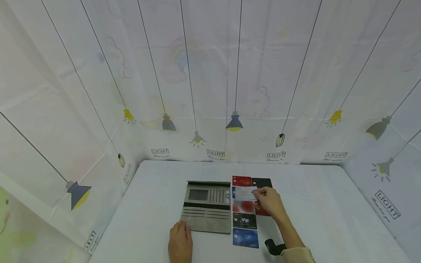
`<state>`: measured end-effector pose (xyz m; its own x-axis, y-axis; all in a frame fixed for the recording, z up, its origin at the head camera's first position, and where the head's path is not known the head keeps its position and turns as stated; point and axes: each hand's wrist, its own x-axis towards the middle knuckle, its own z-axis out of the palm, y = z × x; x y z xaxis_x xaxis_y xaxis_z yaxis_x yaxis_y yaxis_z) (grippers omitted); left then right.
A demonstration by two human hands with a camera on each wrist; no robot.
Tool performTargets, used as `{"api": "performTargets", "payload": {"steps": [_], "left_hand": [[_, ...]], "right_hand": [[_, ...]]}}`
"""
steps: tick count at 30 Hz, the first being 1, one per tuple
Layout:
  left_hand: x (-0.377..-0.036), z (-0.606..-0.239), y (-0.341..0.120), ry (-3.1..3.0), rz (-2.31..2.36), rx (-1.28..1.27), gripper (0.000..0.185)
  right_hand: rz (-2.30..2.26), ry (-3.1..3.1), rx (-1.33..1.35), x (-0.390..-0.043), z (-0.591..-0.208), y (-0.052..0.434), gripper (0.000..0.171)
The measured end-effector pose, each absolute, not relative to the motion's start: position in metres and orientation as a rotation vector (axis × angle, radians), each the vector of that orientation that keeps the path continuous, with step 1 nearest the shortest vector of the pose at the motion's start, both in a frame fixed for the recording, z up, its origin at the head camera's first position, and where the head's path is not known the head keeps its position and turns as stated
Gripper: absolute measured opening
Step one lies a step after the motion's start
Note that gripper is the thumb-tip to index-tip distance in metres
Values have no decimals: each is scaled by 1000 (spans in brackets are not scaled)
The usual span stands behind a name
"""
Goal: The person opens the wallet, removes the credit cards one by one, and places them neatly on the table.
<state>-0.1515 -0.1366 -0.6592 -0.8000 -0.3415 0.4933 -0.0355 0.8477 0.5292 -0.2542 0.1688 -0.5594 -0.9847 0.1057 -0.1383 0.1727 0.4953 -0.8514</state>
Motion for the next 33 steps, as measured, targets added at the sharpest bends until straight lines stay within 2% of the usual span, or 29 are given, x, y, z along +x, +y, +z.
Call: {"api": "performTargets", "payload": {"steps": [17,33], "left_hand": [[-152,-663,-138,-2402,-661,244,18],[-153,-664,-138,-2417,-660,245,19]], "right_hand": [[-1537,2603,318,-217,-565,212,23],[-1448,2529,454,-187,-588,243,25]]}}
